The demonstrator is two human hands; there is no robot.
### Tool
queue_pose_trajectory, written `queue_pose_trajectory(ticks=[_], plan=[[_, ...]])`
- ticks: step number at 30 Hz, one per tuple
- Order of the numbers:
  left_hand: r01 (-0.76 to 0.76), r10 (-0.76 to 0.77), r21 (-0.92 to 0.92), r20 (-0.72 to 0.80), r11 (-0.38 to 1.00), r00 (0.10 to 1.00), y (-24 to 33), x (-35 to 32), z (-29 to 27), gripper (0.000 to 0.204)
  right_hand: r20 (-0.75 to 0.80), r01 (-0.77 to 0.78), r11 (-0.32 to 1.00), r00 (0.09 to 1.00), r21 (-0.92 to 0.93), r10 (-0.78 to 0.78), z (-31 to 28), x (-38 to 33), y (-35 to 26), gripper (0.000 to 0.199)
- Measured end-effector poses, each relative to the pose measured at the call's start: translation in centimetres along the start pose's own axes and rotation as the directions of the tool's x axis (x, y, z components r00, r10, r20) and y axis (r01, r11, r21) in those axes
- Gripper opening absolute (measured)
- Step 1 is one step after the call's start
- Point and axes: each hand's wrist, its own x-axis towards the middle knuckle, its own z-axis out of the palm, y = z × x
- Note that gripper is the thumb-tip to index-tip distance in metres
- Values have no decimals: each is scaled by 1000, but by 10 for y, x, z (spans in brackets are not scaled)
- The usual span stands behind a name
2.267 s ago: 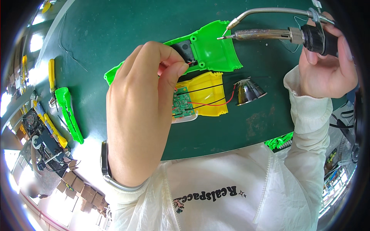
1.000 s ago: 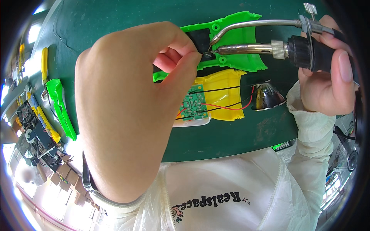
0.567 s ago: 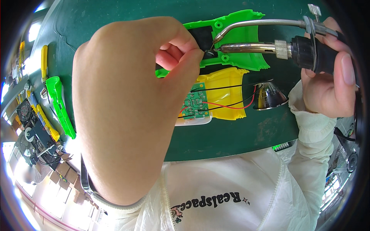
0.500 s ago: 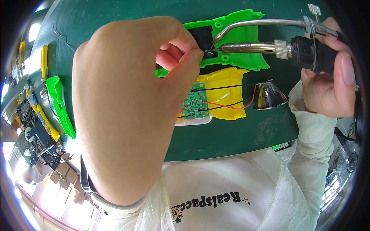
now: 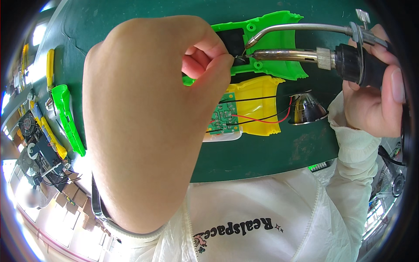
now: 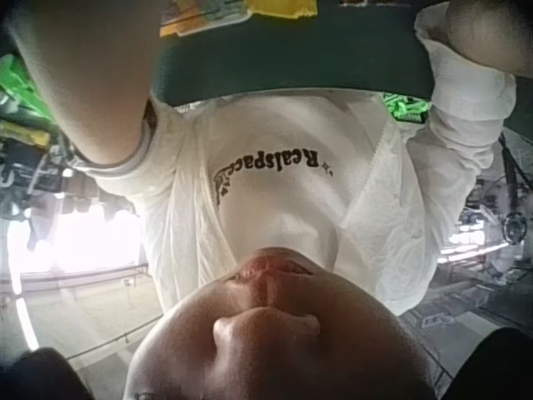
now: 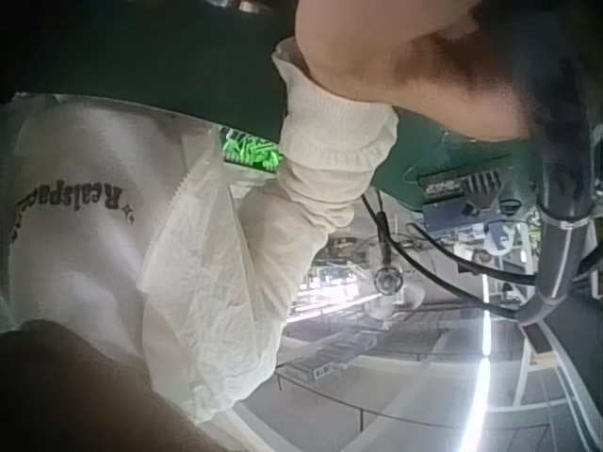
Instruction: Soldering internal wiring and components into a flashlight housing at a factory workstation.
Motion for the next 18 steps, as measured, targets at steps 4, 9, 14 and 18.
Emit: queue_pose_trajectory(ticks=[4,9,14,18], plan=[[10,-10,6,-6,1000,1000,0,-2,-2,6,-104,130,984,984,-118,-143,8,3,3,32],[-74,45,-215,-135,974,990,-5,-9,7,7,-29,34,999,999,-9,-34,-9,6,-8,30],[30,-30,-25,12,999,999,-2,0,-4,8,-13,187,972,982,-139,-191,-22,15,-2,28],[57,-57,-53,-1,997,998,-3,-2,-4,8,84,198,980,977,4,-198,-23,21,0,26]])
